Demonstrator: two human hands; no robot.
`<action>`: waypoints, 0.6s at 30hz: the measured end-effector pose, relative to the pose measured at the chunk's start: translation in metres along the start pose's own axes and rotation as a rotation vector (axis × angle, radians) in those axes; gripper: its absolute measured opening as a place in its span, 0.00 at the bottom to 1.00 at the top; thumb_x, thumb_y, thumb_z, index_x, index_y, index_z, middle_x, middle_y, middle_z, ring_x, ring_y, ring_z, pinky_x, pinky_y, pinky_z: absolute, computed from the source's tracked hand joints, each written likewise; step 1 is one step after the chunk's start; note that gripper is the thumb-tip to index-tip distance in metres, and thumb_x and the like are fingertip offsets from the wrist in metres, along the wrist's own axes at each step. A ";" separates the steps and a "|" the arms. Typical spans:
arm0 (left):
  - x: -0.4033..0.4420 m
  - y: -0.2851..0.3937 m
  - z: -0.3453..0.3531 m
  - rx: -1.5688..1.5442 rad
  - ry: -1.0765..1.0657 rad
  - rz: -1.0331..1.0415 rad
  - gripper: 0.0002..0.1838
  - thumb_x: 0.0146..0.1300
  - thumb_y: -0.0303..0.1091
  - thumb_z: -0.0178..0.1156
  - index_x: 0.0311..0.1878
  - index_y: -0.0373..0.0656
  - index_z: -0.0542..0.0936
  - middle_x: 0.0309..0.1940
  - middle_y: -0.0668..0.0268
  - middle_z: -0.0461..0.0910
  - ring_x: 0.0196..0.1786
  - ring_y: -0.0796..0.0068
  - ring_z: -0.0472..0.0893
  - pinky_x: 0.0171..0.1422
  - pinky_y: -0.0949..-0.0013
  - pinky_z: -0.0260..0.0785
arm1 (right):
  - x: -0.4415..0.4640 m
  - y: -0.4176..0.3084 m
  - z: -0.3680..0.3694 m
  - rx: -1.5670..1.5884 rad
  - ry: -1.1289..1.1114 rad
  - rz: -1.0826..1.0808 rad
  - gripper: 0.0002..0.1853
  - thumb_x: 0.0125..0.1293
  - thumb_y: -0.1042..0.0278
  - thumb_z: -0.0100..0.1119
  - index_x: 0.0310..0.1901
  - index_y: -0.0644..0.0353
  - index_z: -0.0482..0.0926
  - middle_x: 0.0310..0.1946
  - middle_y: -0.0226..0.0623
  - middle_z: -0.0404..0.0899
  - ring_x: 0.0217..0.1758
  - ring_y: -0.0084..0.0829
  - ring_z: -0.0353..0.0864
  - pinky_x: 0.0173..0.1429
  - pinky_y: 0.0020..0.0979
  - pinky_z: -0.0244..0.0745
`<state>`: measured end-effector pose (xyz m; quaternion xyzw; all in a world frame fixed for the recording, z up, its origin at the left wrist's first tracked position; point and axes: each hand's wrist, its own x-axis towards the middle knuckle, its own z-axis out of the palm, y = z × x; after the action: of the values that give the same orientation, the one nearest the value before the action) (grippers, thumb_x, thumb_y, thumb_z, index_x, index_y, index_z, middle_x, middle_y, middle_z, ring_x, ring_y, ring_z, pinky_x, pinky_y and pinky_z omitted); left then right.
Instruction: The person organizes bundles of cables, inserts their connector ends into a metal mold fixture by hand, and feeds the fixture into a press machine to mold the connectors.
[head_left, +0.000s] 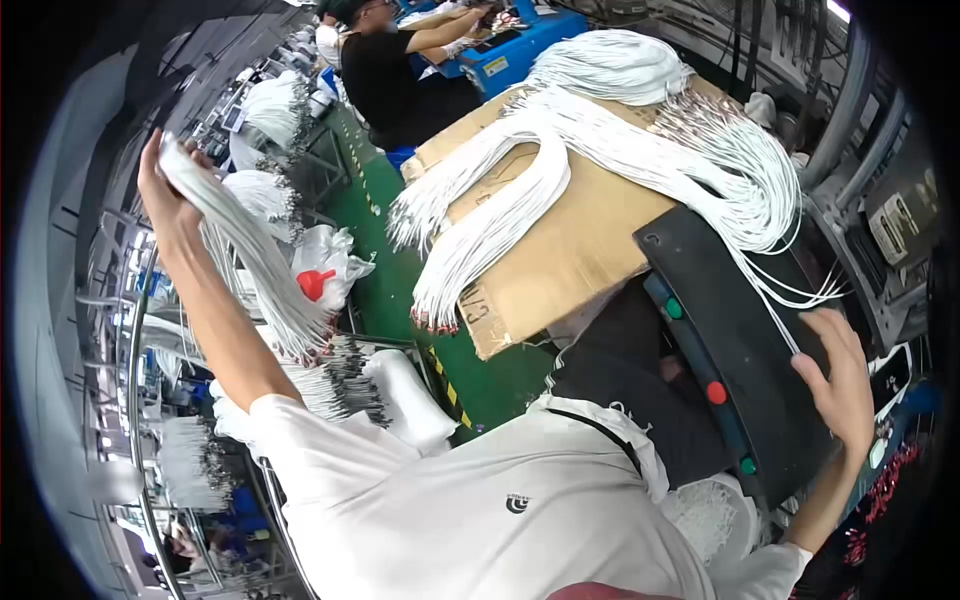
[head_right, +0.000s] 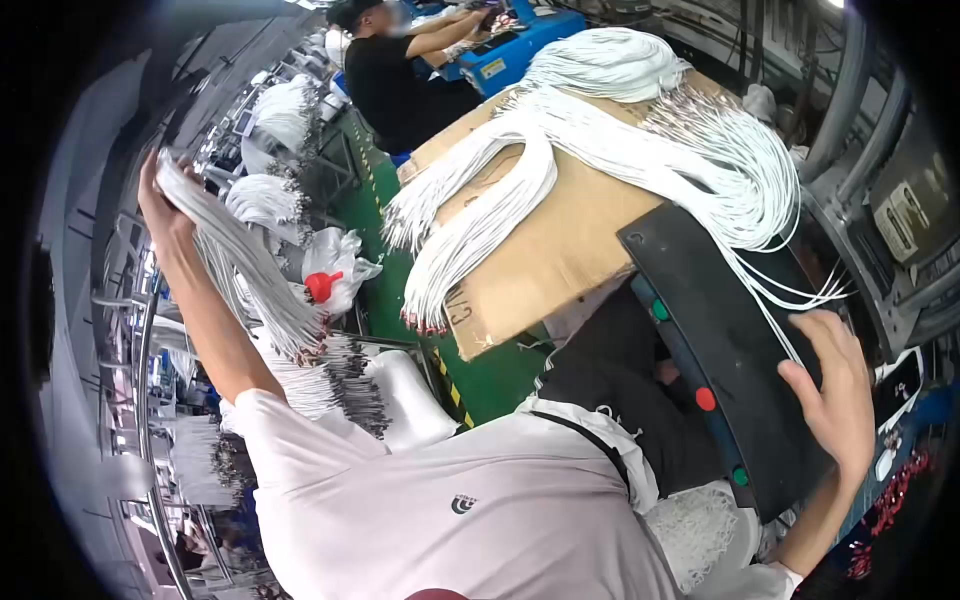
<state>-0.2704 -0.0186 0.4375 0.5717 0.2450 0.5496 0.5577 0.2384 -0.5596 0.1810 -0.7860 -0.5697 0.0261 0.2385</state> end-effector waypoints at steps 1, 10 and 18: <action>-0.006 0.007 0.026 0.054 0.127 0.122 0.18 0.72 0.42 0.63 0.44 0.31 0.81 0.32 0.53 0.84 0.35 0.60 0.83 0.49 0.59 0.81 | 0.024 -0.020 -0.012 0.111 -0.032 -0.110 0.23 0.62 0.65 0.69 0.56 0.67 0.79 0.56 0.50 0.78 0.60 0.54 0.77 0.65 0.43 0.70; -0.074 0.046 0.184 0.565 -0.436 0.883 0.56 0.69 0.76 0.47 0.79 0.31 0.58 0.81 0.44 0.56 0.82 0.47 0.59 0.84 0.51 0.53 | 0.176 -0.218 -0.061 0.644 0.241 -0.841 0.45 0.52 0.51 0.81 0.67 0.69 0.72 0.57 0.49 0.81 0.59 0.40 0.81 0.65 0.36 0.74; -0.023 0.000 0.327 0.847 -0.262 1.613 0.46 0.71 0.64 0.49 0.79 0.35 0.61 0.82 0.49 0.55 0.84 0.50 0.55 0.86 0.51 0.45 | 0.049 -0.046 0.044 0.621 -0.284 -0.153 0.28 0.52 0.67 0.76 0.55 0.67 0.80 0.41 0.46 0.88 0.45 0.34 0.87 0.53 0.35 0.81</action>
<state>0.0181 -0.1598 0.5032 0.7836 -0.1122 0.5674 -0.2269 0.2012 -0.4893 0.1719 -0.6197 -0.6192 0.2892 0.3859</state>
